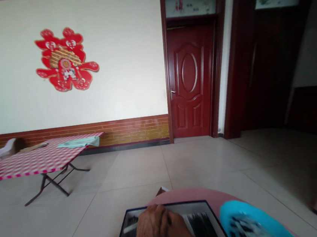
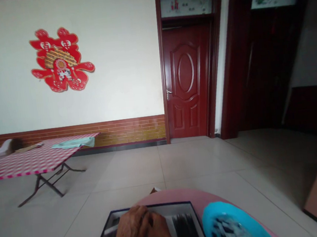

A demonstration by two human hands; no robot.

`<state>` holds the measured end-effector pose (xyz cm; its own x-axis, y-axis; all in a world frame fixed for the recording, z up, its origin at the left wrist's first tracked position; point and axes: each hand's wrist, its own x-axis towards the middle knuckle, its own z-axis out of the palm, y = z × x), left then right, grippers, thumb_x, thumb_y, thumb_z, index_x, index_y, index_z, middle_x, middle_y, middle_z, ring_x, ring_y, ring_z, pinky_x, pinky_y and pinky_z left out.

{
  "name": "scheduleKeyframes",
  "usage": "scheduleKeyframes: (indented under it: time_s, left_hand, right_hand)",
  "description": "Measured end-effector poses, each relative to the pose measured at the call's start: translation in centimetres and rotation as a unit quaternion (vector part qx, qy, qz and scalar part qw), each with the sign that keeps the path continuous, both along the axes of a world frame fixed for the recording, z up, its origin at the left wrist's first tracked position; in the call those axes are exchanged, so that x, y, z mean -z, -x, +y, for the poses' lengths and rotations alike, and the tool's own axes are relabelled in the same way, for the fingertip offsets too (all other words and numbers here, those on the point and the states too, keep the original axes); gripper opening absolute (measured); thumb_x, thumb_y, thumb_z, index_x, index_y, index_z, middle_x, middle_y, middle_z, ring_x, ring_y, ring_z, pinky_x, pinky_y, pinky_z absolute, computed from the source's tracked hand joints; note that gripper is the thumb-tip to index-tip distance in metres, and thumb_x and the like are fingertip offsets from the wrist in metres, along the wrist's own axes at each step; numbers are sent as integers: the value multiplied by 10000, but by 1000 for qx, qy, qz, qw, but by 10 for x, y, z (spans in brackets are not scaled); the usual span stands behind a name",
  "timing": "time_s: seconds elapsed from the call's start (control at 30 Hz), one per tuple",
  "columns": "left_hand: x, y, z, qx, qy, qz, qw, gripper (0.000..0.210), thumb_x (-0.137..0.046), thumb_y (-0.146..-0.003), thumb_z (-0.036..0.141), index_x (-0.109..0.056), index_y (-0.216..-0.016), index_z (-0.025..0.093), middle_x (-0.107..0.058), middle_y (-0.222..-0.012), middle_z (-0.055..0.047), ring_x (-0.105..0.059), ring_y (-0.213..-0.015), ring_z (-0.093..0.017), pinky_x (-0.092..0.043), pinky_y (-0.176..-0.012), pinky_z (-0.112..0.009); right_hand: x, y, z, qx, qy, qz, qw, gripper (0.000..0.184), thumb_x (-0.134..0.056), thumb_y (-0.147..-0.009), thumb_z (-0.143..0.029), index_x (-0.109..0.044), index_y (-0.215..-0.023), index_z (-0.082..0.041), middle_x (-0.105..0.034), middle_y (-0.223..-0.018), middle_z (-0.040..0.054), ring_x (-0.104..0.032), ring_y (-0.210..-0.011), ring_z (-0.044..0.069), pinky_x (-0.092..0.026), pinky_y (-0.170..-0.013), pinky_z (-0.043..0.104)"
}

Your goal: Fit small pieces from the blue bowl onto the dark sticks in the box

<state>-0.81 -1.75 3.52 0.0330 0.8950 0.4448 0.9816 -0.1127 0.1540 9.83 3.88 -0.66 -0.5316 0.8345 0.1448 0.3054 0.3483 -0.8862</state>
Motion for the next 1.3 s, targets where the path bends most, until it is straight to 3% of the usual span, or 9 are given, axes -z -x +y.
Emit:
scheduleKeyframes:
  time_s: [0.13,0.27,0.47,0.67,0.8,0.93,1.1,1.2,1.3]
  left_hand:
    - [4,2,0,-1,-3,0,1000,160,-395,-854,169,-547,-841,216,-629,-795,-23,-609,-749,-179,-440,-658,-270]
    - [3,2,0,3,-6,-11,1000,165,-374,-871,173,-532,-862,217,-626,-797,-19,-607,-746,-174,-437,-655,-266]
    - [0,1,0,12,-1,-14,1000,162,-376,-878,190,-535,-864,221,-633,-814,-18,-612,-755,-167,-439,-653,-253]
    - [11,4,3,33,3,-24,999,198,-356,-881,190,-550,-858,224,-649,-814,-21,-619,-754,-158,-447,-668,-248]
    - [16,5,4,48,5,-33,998,207,-356,-889,222,-563,-875,233,-647,-820,-18,-622,-763,-164,-457,-678,-259]
    - [21,6,5,73,-5,-34,997,197,-370,-886,236,-567,-871,241,-642,-800,-9,-624,-734,-154,-469,-667,-245]
    - [34,9,7,99,-65,-29,993,232,-375,-847,179,-541,-996,241,-654,-905,-35,-631,-805,-167,-495,-707,-267]
    - [40,9,7,104,-74,-29,991,316,-353,-839,152,-493,-1113,226,-649,-1002,-68,-620,-902,-182,-492,-769,-295]
    - [41,7,6,95,-64,-31,993,429,-341,-850,159,-359,-1276,201,-649,-1009,-89,-625,-877,-187,-498,-756,-311]
  right_hand:
    - [-10,-16,9,-8,-22,-28,999,180,-494,-662,-187,-674,-662,-179,-712,-700,31,-621,-690,184,-424,-627,254]
    - [-22,-59,23,12,-35,-48,998,241,-460,-590,-114,-667,-690,-186,-680,-651,8,-591,-650,164,-413,-628,252]
    - [-46,-120,30,34,38,-21,998,197,-448,-585,-130,-612,-676,-192,-634,-607,-22,-559,-594,145,-390,-555,230]
    - [-66,-182,37,141,-84,-10,986,157,-493,-645,-188,-633,-712,-212,-662,-749,15,-588,-755,186,-436,-731,284]
    - [-58,-225,45,197,-151,-79,966,166,-494,-609,-158,-640,-661,-220,-651,-735,32,-588,-752,198,-438,-749,304]
    - [-35,-249,42,200,-169,-166,951,199,-477,-644,-155,-658,-689,-224,-658,-739,45,-594,-739,206,-435,-732,318]
    - [-20,-254,39,221,-162,-181,944,249,-494,-653,-154,-669,-815,-225,-666,-864,62,-603,-827,215,-430,-800,330]
    - [-34,-227,39,222,-168,-135,951,277,-505,-675,-186,-657,-905,-209,-653,-930,85,-605,-841,216,-437,-812,326]
    - [-54,-171,30,166,-173,-72,968,225,-475,-738,-233,-660,-865,-210,-661,-888,80,-603,-845,213,-439,-794,310]
